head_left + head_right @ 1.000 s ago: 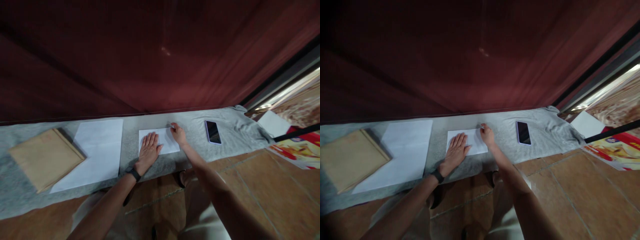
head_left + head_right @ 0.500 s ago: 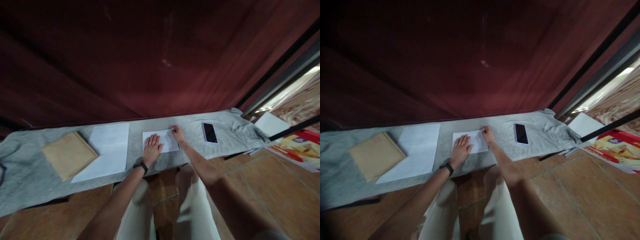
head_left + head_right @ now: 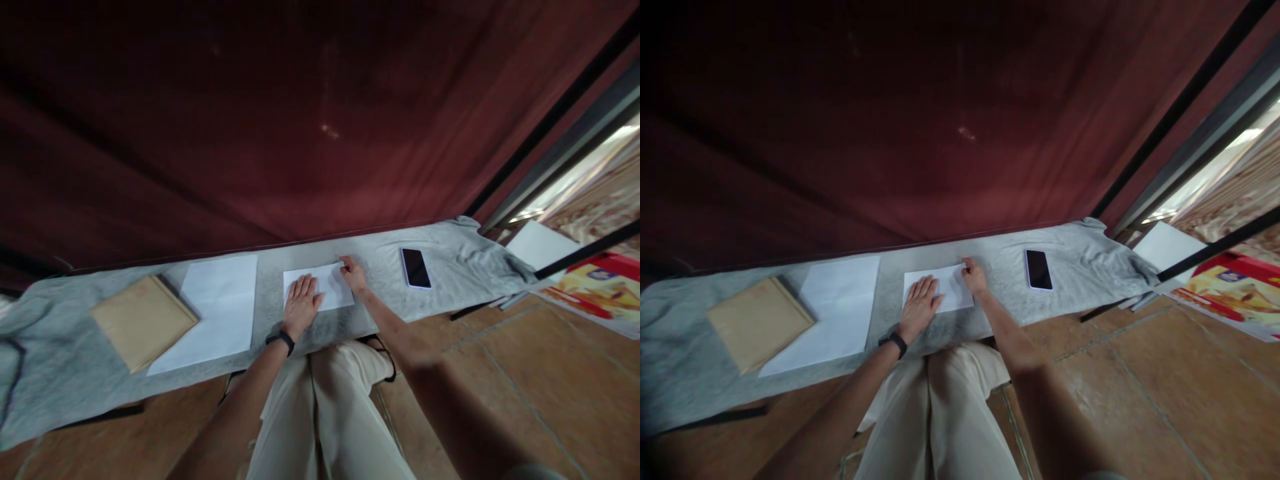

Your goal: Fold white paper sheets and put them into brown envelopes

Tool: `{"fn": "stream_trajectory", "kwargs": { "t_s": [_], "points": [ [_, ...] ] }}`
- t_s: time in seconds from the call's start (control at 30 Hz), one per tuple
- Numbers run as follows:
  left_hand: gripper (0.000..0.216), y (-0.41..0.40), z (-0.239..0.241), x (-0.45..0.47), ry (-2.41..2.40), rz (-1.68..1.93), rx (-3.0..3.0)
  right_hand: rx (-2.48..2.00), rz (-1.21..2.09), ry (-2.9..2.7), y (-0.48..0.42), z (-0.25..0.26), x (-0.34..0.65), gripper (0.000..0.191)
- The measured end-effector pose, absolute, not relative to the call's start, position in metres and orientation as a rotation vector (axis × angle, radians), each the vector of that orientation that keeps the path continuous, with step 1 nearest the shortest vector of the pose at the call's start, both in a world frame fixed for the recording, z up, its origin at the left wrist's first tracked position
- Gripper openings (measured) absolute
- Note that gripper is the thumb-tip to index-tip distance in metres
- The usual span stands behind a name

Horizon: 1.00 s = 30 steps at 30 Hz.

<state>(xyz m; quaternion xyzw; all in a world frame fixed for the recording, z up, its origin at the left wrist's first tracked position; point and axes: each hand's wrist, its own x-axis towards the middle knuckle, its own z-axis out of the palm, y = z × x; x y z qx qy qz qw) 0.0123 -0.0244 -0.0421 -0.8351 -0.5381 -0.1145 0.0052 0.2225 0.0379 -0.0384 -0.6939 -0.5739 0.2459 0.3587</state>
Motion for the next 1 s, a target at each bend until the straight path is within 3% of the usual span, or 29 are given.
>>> {"fn": "stream_trajectory", "kwargs": {
  "t_s": [0.63, 1.0],
  "points": [
    [0.058, -0.026, -0.040, 0.013, -1.687, -0.379, -2.620, -1.785, 0.528, -1.542, 0.023, -0.035, 0.219, 0.055],
    [0.057, -0.028, -0.039, 0.009, -1.705, -0.371, -2.685, -1.486, 0.430, -2.088, -0.031, -0.048, 0.154, 0.047]
  ]
}}
